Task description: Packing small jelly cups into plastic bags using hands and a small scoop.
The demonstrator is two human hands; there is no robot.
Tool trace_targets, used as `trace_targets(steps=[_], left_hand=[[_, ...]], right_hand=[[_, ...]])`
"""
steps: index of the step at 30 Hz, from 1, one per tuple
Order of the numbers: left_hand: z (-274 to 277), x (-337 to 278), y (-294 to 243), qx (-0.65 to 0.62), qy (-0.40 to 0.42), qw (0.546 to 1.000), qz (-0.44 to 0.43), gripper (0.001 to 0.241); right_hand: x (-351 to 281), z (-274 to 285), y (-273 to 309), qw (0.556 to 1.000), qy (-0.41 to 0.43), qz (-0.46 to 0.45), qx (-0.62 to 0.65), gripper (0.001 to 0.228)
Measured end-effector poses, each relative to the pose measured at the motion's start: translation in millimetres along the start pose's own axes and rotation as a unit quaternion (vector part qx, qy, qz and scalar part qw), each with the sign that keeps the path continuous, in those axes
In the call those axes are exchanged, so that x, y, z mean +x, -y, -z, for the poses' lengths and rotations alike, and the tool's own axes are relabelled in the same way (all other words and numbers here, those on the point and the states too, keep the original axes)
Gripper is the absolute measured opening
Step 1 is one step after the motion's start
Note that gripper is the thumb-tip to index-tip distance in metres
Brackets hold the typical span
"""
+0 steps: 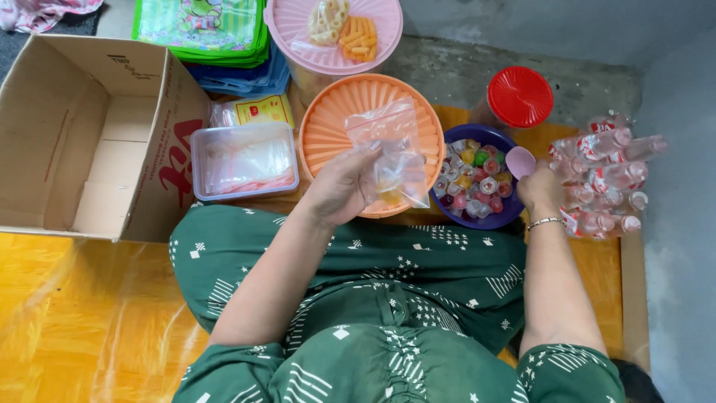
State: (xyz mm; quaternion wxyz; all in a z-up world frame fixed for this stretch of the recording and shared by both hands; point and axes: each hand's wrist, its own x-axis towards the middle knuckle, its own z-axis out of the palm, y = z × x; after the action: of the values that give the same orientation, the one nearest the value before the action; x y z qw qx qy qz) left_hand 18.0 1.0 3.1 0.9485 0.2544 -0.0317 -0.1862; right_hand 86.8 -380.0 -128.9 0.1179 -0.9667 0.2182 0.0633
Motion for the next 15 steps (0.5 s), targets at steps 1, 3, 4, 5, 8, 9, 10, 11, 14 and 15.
trace_targets(steps=[1, 3, 4, 5, 8, 9, 10, 11, 14, 15], left_hand=[[2, 2, -1, 0.001, 0.002, 1.0, -0.003, 0.026], [8, 3, 0, 0.003, -0.006, 1.0, 0.005, 0.026], [1, -2, -1, 0.001, -0.008, 1.0, 0.008, 0.026], [-6, -6, -3, 0.015, -0.005, 1.0, 0.004, 0.027], [-19, -8, -3, 0.058, -0.02, 0.998, -0.008, 0.025], [-22, -9, -2, 0.088, -0.046, 0.995, -0.024, 0.022], [-16, -5, 1, 0.089, -0.045, 0.995, -0.02, 0.022], [-10, -1, 4, 0.108, -0.056, 0.992, -0.03, 0.018], [-3, 5, 6, 0.13, -0.068, 0.988, -0.04, 0.013], [-3, 7, 5, 0.136, -0.07, 0.987, -0.048, 0.012]], right_hand=[[-6, 8, 8, 1.0, -0.002, 0.002, 0.001, 0.037], [-23, 19, 20, 0.999, 0.004, 0.017, -0.037, 0.041], [-24, 18, 22, 0.999, 0.007, 0.015, -0.039, 0.041], [-23, 17, 24, 0.998, 0.008, 0.032, -0.059, 0.04], [-26, 19, 32, 0.995, 0.006, 0.052, -0.085, 0.04], [-27, 20, 36, 0.994, 0.008, 0.065, -0.091, 0.041], [-18, 12, 31, 0.994, 0.009, 0.061, -0.09, 0.041], [-10, 3, 27, 0.993, 0.004, 0.059, -0.099, 0.041], [2, -7, 8, 0.99, 0.02, 0.064, -0.12, 0.04], [5, -8, 3, 0.988, 0.039, 0.077, -0.131, 0.04]])
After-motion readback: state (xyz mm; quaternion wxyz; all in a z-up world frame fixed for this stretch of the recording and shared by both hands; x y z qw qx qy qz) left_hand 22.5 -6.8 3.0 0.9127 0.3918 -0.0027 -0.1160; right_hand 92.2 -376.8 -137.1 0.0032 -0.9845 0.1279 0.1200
